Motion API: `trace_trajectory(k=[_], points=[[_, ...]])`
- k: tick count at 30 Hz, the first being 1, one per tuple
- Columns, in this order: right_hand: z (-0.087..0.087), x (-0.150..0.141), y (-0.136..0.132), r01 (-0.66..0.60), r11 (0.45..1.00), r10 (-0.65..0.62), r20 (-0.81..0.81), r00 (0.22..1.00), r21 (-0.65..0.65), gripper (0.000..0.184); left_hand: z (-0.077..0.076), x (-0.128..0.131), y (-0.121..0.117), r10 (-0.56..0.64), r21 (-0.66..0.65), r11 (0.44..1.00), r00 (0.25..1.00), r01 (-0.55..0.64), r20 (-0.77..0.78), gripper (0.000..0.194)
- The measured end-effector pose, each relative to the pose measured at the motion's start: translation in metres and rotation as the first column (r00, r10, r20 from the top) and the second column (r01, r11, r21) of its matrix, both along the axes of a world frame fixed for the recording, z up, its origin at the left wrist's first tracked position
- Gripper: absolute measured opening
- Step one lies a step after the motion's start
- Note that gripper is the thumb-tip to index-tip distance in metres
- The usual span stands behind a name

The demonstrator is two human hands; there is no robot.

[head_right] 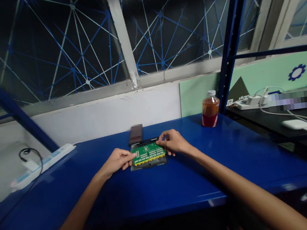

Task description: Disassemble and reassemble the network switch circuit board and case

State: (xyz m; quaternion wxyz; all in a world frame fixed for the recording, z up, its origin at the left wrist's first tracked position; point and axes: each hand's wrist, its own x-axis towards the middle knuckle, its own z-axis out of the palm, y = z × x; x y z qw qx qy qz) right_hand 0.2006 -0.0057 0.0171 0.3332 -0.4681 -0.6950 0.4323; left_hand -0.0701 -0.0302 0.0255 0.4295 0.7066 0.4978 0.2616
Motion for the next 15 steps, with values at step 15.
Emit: trace_trajectory(k=[15], points=[[-0.011,-0.002,0.0,-0.097,0.974,0.107,0.037,0.994,-0.204,0.041,-0.009,-0.002,0.002,-0.04,-0.014,0.999,0.988,0.038,-0.151,0.046]])
